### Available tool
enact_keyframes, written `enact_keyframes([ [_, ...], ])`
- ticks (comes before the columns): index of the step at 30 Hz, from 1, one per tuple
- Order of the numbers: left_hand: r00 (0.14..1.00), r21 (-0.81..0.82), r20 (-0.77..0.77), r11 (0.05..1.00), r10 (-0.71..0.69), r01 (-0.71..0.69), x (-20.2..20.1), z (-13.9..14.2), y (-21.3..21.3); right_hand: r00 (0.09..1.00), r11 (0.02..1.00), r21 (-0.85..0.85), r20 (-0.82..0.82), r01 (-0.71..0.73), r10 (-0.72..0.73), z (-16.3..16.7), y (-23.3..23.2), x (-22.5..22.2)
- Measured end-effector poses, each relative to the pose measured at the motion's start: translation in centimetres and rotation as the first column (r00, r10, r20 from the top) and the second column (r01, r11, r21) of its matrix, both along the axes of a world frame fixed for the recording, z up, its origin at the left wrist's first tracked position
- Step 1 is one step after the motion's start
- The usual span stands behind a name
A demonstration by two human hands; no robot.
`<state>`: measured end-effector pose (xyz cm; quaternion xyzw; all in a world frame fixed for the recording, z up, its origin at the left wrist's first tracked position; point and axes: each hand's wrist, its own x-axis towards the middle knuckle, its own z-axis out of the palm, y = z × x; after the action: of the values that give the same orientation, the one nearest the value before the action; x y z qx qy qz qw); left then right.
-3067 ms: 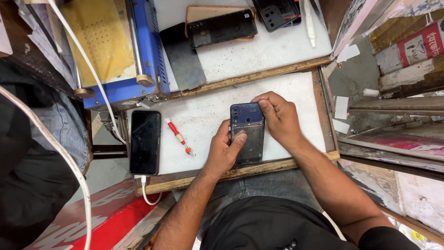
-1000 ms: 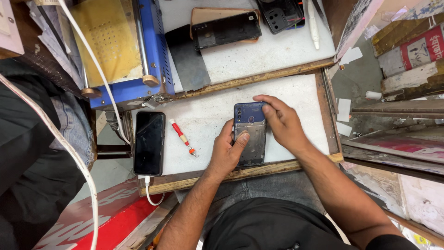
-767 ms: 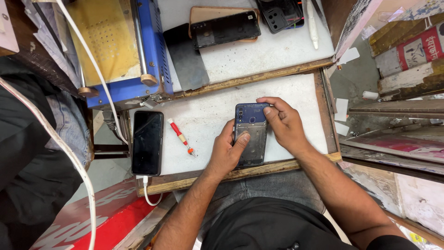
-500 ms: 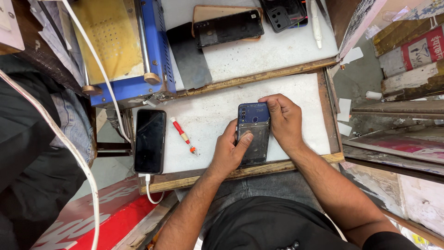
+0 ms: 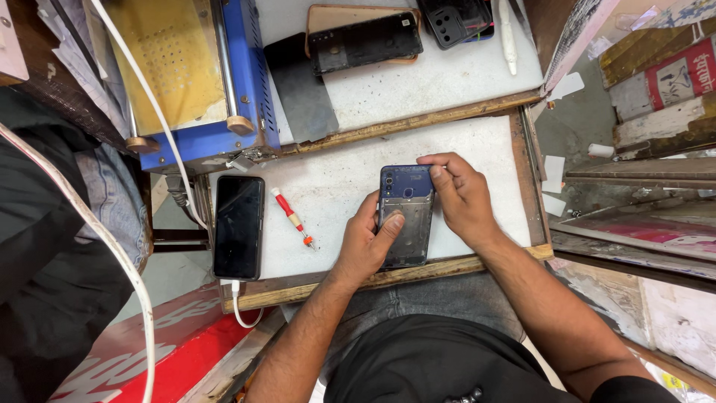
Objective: The person removes a black protective film from a blue smartphone, then uses a red-handled screwdriver to unscrew and remove the back cover. The person then inspects the exposed internal components of the phone.
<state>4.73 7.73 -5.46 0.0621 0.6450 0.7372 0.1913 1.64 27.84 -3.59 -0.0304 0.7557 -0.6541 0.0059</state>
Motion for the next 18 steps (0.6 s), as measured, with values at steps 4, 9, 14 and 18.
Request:
enact_keyframes([
  [4, 1.0, -0.019, -0.023, 1.0, -0.002, 0.002, 0.1, 0.2, 0.0, 0.991, 0.988, 0.078, 0.014, 0.13, -0.131, -0.9, -0.7, -0.6],
  [9, 1.0, 0.045, 0.006, 0.999, 0.029, -0.029, 0.1, 0.3, -0.1, 1.0, 1.0, -0.014, -0.019, -0.022, 0.022, -0.6, 0.2, -0.8],
  [14, 1.0, 0.074, -0.002, 0.997, 0.022, -0.022, 0.0, 0.4, -0.2, 0.959, 0.945, -0.24, 0.119, -0.223, 0.257, 0.3, 2.1, 0.0],
  [18, 0.999, 0.073, 0.039, 0.997, 0.034, -0.037, 0.0, 0.9, 0.0, 0.942, 0.894, -0.36, 0.098, -0.267, 0.321, 1.0, 2.2, -0.1],
])
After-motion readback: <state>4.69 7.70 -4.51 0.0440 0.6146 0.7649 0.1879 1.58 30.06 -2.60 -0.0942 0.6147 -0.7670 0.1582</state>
